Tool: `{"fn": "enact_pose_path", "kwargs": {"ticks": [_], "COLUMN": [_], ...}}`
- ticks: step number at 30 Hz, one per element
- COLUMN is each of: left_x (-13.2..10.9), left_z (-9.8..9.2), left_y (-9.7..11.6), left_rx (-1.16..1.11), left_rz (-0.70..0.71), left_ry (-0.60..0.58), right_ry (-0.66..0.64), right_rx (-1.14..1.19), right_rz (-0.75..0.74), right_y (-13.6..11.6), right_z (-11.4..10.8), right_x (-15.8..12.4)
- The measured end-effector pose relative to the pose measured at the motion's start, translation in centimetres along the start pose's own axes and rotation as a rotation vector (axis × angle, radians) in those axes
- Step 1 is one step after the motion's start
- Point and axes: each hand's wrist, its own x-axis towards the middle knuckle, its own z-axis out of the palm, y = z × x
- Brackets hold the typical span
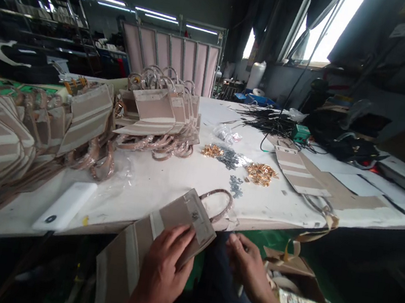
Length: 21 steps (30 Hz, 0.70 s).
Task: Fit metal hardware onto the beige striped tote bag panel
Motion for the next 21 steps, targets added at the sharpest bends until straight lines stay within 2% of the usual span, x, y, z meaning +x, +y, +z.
{"fn": "enact_pose_path", "kwargs": {"ticks": [3,7,10,12,13,15,17,19,21], "left_x": [0.6,0.0,-0.9,-1.1,-1.1,-0.7,-0.1,0.5,1.0], "left_z": [-3.0,-6.3,-7.2,-7.0,-6.9,-6.6,-6.8,-7.5,-8.6], "left_y": [0.8,2.4,3.4,4.1,4.4,5.2,5.9,6.3,6.4], "left_rx": [-0.045,-0.007,0.029,0.082,0.114,0.173,0.212,0.221,0.195], "left_rz": [-0.049,-0.136,-0.139,-0.141,-0.139,-0.103,-0.026,0.032,0.018], "left_ry": [0.094,0.248,0.376,0.497,0.548,0.603,0.597,0.577,0.589], "right_ry": [-0.119,-0.26,-0.455,-0.611,-0.648,-0.62,-0.562,-0.55,-0.55], "right_rx": [0.028,0.132,0.323,0.459,0.489,0.454,0.376,0.313,0.247], "right_rz": [-0.108,-0.319,-0.348,-0.358,-0.397,-0.527,-0.631,-0.657,-0.659], "right_y": [-0.1,-4.9,-9.5,-11.9,-12.9,-14.6,-16.4,-18.4,-20.4], "right_z": [2.0,7.1,11.3,13.1,13.6,13.6,12.4,10.5,8.4], "right_x": [-1.0,-1.3,-2.6,-3.7,-4.1,-4.3,-3.6,-2.5,-1.4]}}
